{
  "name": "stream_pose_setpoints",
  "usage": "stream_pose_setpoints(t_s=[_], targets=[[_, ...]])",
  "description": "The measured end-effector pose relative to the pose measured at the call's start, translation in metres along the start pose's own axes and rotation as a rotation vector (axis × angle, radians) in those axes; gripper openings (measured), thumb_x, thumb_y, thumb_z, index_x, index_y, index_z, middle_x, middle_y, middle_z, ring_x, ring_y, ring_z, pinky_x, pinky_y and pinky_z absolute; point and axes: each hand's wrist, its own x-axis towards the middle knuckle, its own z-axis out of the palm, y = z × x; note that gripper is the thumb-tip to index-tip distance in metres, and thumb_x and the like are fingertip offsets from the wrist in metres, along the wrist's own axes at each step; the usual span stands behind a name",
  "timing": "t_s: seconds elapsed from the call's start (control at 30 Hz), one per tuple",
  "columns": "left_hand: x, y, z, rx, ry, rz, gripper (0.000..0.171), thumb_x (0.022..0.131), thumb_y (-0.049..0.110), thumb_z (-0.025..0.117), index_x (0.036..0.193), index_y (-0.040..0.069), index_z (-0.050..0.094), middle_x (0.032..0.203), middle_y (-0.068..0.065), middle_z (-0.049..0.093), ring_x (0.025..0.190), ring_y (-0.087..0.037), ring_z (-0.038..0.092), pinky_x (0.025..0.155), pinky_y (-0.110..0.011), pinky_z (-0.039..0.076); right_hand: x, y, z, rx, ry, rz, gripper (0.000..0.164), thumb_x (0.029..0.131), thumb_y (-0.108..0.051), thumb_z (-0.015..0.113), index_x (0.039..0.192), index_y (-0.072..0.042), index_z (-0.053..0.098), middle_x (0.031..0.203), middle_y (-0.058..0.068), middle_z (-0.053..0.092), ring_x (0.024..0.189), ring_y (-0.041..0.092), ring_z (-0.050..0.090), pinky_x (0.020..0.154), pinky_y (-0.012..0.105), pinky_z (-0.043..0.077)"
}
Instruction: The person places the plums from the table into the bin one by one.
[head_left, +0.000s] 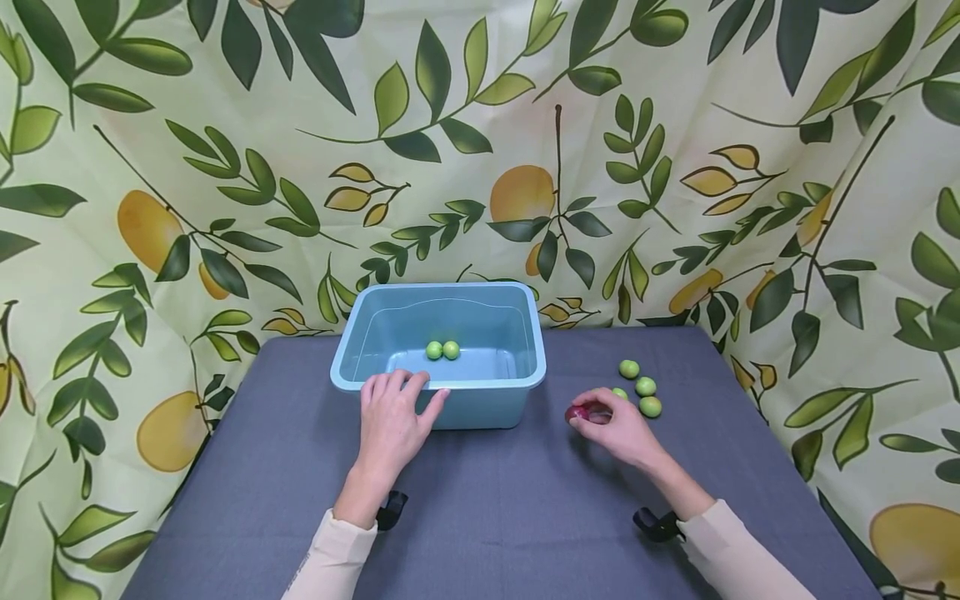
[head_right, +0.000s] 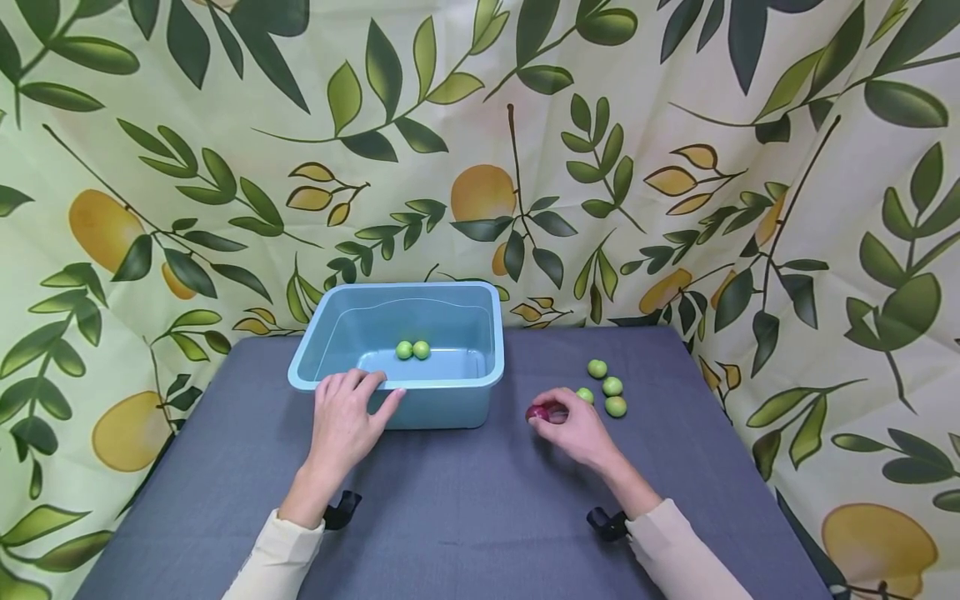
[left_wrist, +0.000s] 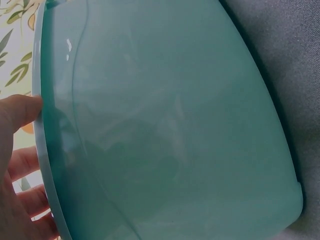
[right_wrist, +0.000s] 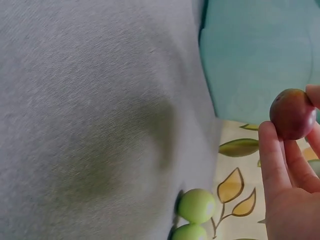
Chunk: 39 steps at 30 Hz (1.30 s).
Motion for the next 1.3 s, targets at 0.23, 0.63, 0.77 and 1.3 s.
stream_pose_setpoints(t_s=[0.23,0.63,0.77,1.3], targets=[[0.000,0.001,0.000,0.003,-0.004,-0.008,0.035,0.090,0.037,0.078,0.107,0.006,0.075,0.097,-0.012,0.066,0.091,-0.035,0.057,0.096,-0.055,0.040,0.000,-0.018,-0.001,0.043,0.017,0.001,0.029,0.089,-0.010,0.078,0.114,0.000,0.067,0.110,0.014,0.065,0.096,0.024,0.065,0.085,0.029,0.057],[0.000,0.000,0.001,0.011,0.001,-0.002,0.034,0.090,0.036,0.078,0.106,0.007,0.075,0.096,-0.011,0.066,0.090,-0.034,0.057,0.095,-0.054,0.040,0.005,-0.033,-0.003,0.127,0.043,-0.006,0.030,0.090,-0.008,0.077,0.116,0.003,0.066,0.111,0.018,0.065,0.096,0.020,0.066,0.082,0.019,0.055],[0.000,0.000,0.001,0.011,0.005,0.002,0.033,0.090,0.036,0.078,0.106,0.007,0.075,0.096,-0.011,0.066,0.090,-0.034,0.057,0.094,-0.054,0.041,0.007,-0.030,-0.005,0.145,0.061,-0.023,0.032,0.090,-0.013,0.079,0.116,0.000,0.067,0.111,0.016,0.066,0.096,0.020,0.065,0.082,0.019,0.055],[0.000,0.000,0.000,0.018,-0.003,-0.002,0.034,0.090,0.037,0.078,0.107,0.007,0.075,0.096,-0.012,0.066,0.089,-0.034,0.057,0.095,-0.054,0.041,0.013,-0.044,-0.011,0.215,0.094,-0.066,0.030,0.089,-0.011,0.079,0.114,0.001,0.067,0.108,0.017,0.067,0.092,0.018,0.068,0.080,0.022,0.057]])
